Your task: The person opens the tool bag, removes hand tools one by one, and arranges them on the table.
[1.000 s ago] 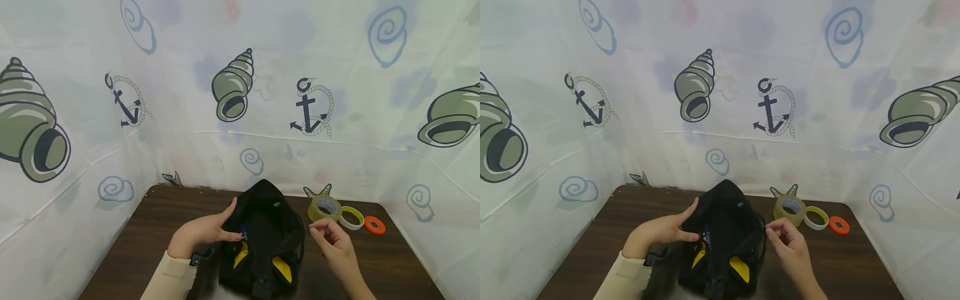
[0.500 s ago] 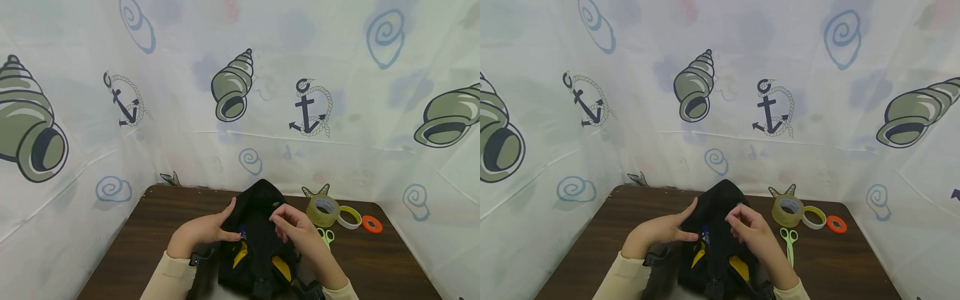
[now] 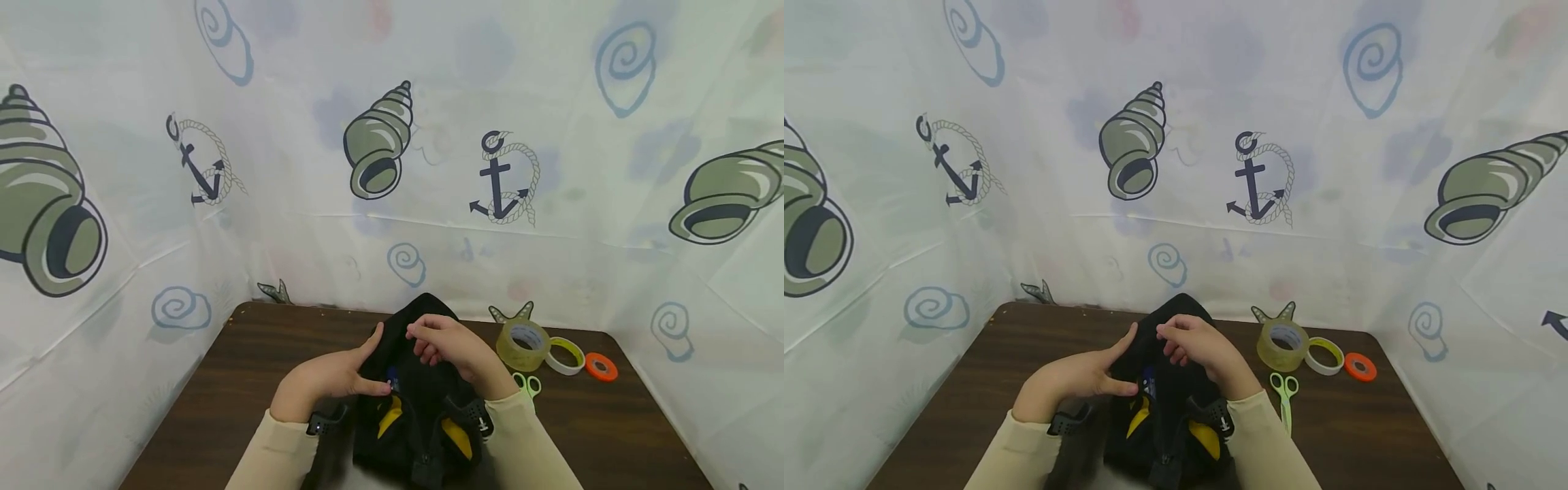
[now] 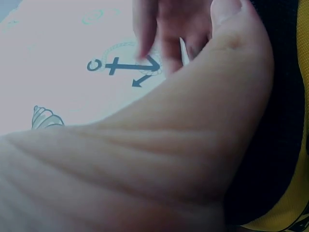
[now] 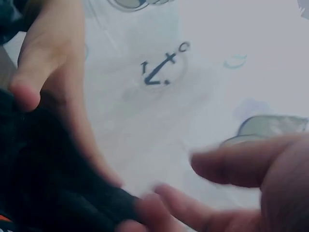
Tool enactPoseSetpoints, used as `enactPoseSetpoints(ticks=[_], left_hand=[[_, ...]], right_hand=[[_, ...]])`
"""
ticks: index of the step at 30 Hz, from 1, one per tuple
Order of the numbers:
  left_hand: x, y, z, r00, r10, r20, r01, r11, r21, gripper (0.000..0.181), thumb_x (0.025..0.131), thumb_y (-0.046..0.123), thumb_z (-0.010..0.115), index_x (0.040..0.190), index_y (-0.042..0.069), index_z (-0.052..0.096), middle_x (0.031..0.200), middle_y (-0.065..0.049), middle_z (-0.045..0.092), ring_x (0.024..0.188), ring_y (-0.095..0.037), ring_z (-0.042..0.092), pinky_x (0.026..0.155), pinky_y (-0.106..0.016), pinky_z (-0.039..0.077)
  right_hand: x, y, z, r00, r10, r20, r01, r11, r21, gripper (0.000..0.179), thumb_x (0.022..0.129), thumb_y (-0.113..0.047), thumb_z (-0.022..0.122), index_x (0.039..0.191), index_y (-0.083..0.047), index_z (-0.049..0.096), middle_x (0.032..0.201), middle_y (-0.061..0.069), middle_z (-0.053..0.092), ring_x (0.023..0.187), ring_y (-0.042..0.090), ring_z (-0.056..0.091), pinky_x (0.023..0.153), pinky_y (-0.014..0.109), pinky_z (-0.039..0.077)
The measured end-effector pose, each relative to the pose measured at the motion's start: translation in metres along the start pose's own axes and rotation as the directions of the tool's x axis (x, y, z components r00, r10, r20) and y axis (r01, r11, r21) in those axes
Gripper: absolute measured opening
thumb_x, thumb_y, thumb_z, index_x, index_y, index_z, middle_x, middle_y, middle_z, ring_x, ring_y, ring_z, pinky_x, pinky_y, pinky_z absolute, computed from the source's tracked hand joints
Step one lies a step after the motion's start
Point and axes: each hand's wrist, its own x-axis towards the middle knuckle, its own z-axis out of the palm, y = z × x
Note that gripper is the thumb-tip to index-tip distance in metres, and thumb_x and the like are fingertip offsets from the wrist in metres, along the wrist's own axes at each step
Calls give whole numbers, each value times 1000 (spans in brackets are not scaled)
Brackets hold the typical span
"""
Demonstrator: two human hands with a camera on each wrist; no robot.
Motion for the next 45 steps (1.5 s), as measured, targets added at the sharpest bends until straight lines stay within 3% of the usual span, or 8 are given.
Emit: enactPoseSetpoints(ticks=[5,12,18,20,26,32,37,45], left_hand=[[0,-2,1,1000,5,-1,-5,1000,-3,122,92,66,79,175,41,-6,176,-9,39,147,-32,60,122,-59,46],[2,-5,-1,1000,29,8,-29,999,16,124,92,67,79,175,40,-9,176,-11,38,147,-31,60,122,-58,46],[0,-5,-2,999,28,31,-28,1000,0,125,91,66,81,173,45,-12,177,-11,35,147,-32,59,123,-58,45],[0,-4,-1,999,25,29,-24,1000,-6,125,91,64,82,172,47,-12,177,-11,36,145,-32,61,123,-58,45],[-1,-4,-1,999,24,33,-24,1000,-14,124,92,61,83,172,47,-11,175,-11,40,140,-30,64,121,-59,47],[1,-7,-1,999,24,37,-24,1000,-10,124,92,63,81,172,48,-13,179,-8,32,141,-29,64,121,-58,47],[1,-7,-2,999,20,44,-20,1000,-15,124,92,63,81,171,49,-13,180,-7,29,142,-29,63,122,-58,46],[4,-5,-1,1000,13,28,-13,1000,-6,123,92,61,82,172,48,-11,179,-7,32,145,-31,61,122,-59,45]], right_hand=[[25,11,11,989,77,-129,-58,988,146,37,114,-35,59,118,1,68,86,1,62,79,19,63,81,31,55],[51,42,25,983,162,-87,-137,962,238,33,112,-33,61,121,-3,70,90,2,63,82,20,64,85,34,55],[59,74,27,964,245,-105,-212,944,254,38,110,-36,64,123,-1,70,96,3,65,85,21,63,83,35,55],[60,84,27,959,262,-108,-231,943,240,42,110,-37,64,125,2,70,96,4,64,88,22,63,85,36,55],[65,108,31,962,267,-55,-264,963,60,38,110,-36,63,125,-1,64,108,8,62,95,23,60,87,37,51],[66,116,33,975,223,-27,-222,975,19,38,106,-35,70,129,-6,62,115,10,61,95,23,56,84,35,48],[64,118,31,987,156,40,-153,985,-85,55,99,-28,82,145,-6,60,120,12,63,101,25,59,88,38,51],[61,115,28,984,150,93,-131,974,-183,71,86,-10,91,151,-17,61,133,15,59,117,32,55,109,55,51]])
